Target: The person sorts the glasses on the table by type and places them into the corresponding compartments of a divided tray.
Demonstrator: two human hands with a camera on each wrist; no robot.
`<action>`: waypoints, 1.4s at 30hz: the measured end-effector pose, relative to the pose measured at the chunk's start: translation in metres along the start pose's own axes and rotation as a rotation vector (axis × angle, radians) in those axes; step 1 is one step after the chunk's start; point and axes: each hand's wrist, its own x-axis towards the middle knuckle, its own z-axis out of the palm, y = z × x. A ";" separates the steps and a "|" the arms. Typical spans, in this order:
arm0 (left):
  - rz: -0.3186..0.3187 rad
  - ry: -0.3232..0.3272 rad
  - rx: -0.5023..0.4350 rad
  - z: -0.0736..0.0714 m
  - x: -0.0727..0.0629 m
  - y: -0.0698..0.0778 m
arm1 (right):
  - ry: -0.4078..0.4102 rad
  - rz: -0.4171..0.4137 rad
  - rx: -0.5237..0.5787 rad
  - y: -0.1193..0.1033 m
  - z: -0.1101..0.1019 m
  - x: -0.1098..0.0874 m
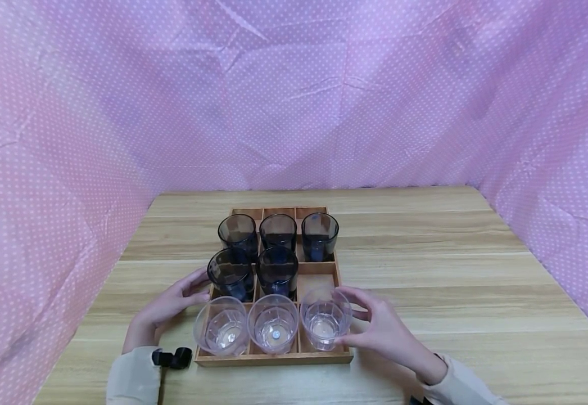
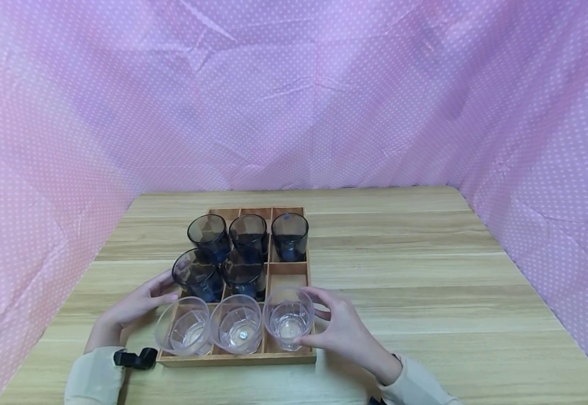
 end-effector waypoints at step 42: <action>0.013 0.002 -0.002 0.002 0.001 -0.001 | -0.048 0.026 -0.016 0.004 0.004 -0.006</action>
